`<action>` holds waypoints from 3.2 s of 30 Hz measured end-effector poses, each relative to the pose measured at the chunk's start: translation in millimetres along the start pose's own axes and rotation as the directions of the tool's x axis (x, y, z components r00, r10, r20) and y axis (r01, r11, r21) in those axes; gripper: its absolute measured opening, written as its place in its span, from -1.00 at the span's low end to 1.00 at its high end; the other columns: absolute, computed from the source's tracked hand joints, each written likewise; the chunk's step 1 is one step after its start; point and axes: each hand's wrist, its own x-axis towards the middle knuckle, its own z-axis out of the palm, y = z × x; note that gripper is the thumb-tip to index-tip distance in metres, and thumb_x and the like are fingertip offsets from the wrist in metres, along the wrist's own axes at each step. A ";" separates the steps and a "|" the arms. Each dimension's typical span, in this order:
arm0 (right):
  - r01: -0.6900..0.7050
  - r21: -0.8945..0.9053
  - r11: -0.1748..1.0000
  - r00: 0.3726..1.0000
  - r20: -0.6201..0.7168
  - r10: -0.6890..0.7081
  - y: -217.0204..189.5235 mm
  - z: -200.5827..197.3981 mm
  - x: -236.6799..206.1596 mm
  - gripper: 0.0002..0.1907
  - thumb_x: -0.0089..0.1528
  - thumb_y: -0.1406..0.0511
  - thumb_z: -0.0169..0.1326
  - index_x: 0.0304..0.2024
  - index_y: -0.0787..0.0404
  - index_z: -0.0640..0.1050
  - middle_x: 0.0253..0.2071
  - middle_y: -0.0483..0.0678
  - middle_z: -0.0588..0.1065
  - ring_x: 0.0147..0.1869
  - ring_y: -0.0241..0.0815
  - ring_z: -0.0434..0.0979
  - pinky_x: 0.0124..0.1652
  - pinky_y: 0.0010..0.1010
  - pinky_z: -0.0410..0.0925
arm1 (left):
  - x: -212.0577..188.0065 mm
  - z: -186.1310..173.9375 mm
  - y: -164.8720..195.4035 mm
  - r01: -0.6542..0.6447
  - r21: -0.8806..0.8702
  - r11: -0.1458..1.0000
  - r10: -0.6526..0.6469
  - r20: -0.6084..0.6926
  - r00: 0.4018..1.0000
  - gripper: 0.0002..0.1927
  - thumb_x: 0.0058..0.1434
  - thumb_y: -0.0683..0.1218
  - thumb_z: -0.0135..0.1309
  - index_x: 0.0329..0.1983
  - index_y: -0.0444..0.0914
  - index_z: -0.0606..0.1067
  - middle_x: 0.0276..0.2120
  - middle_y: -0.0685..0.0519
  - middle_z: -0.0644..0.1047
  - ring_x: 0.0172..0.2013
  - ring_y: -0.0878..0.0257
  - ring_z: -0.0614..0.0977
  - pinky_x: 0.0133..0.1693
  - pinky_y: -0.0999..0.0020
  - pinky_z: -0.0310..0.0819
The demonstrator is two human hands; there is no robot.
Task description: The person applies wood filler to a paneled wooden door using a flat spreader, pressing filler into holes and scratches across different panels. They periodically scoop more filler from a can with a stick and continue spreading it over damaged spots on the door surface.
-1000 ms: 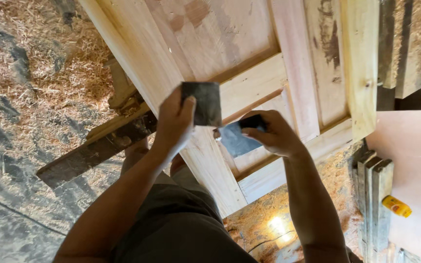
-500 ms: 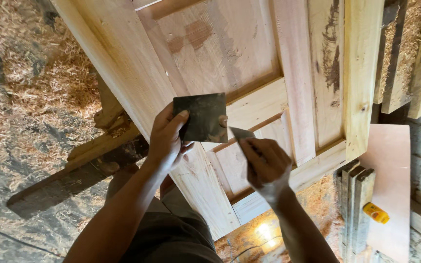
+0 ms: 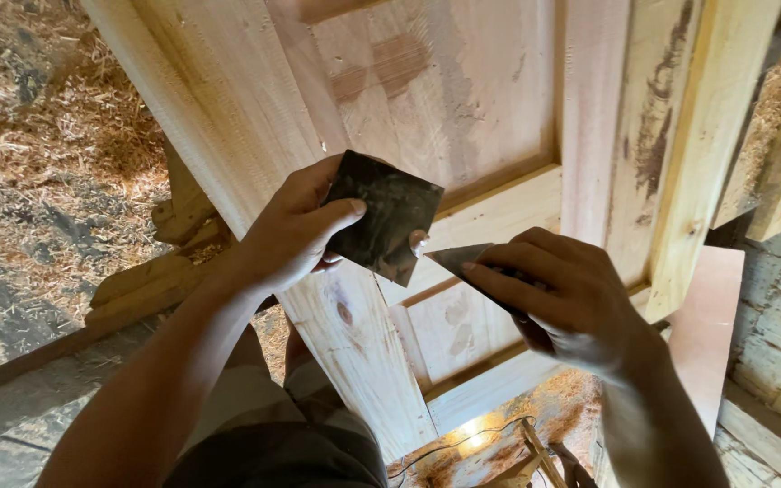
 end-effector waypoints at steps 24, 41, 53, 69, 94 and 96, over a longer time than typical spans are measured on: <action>-0.177 0.678 0.714 0.964 0.265 -0.013 102.8 64.0 7.7 -0.67 0.27 0.44 0.02 0.06 0.19 0.62 -0.17 -0.01 0.60 -0.36 -0.36 0.54 -0.44 -0.57 0.42 | -65.3 -97.5 -63.9 -0.514 -0.362 0.777 0.429 -0.293 0.855 -0.53 0.38 -0.18 0.08 0.25 -0.57 0.34 -0.22 -0.24 0.57 -0.53 0.27 0.57 -0.49 0.47 0.46; -0.441 0.368 0.818 0.825 0.526 0.208 168.3 92.2 -84.0 -0.72 0.16 0.25 0.31 -0.06 0.04 0.67 -0.27 -0.12 0.57 -0.26 -0.29 0.59 -0.32 -0.47 0.45 | -134.0 -156.7 -136.5 -0.245 -0.311 0.918 0.011 -0.600 0.800 -0.46 0.34 -0.20 0.06 0.35 -0.54 0.33 -0.19 -0.31 0.58 -0.48 0.19 0.58 -0.48 0.35 0.52; -0.251 0.468 0.847 0.959 0.238 0.153 108.0 66.1 6.3 -0.70 0.20 0.40 0.15 0.01 0.25 0.62 -0.12 0.01 0.58 -0.17 -0.17 0.63 -0.27 -0.48 0.50 | -99.9 -115.9 -102.8 -0.047 -0.333 0.942 -0.088 -0.379 0.921 -0.39 0.31 -0.22 0.05 0.42 -0.53 0.33 -0.18 -0.36 0.58 -0.44 0.13 0.59 -0.48 0.27 0.56; -0.038 -0.062 0.997 0.981 -0.193 0.025 31.8 87.7 1.0 -0.61 0.05 0.45 0.19 -0.04 0.27 0.60 -0.10 0.08 0.55 -0.14 0.08 0.58 -0.23 -0.20 0.46 | -27.5 -48.3 -53.3 -0.328 -0.558 0.762 0.038 -0.467 0.884 -0.48 0.21 -0.24 0.00 0.28 -0.34 0.34 -0.23 -0.08 0.59 -0.52 0.28 0.62 -0.69 0.46 0.38; 0.070 -0.085 0.994 0.942 0.334 -0.038 40.5 89.8 61.8 -0.50 -0.03 0.31 0.23 -0.03 0.36 0.57 -0.12 0.08 0.52 -0.11 0.01 0.57 -0.21 -0.26 0.44 | -102.4 -117.5 -70.2 -0.235 -0.293 0.927 0.025 -0.577 0.817 -0.40 0.32 -0.22 0.05 0.41 -0.35 0.20 -0.05 -0.38 0.52 -0.31 -0.02 0.64 -0.42 0.09 0.64; -0.073 -0.118 0.990 0.973 0.211 0.097 40.2 70.7 56.6 -0.45 -0.08 0.38 0.25 0.00 0.38 0.58 -0.17 0.11 0.53 -0.26 0.02 0.56 -0.37 -0.27 0.38 | -100.2 -110.7 -68.4 -0.217 -0.224 0.950 0.044 -0.593 0.804 -0.42 0.30 -0.21 0.05 0.38 -0.35 0.24 -0.03 -0.31 0.54 -0.21 -0.03 0.69 -0.33 0.10 0.69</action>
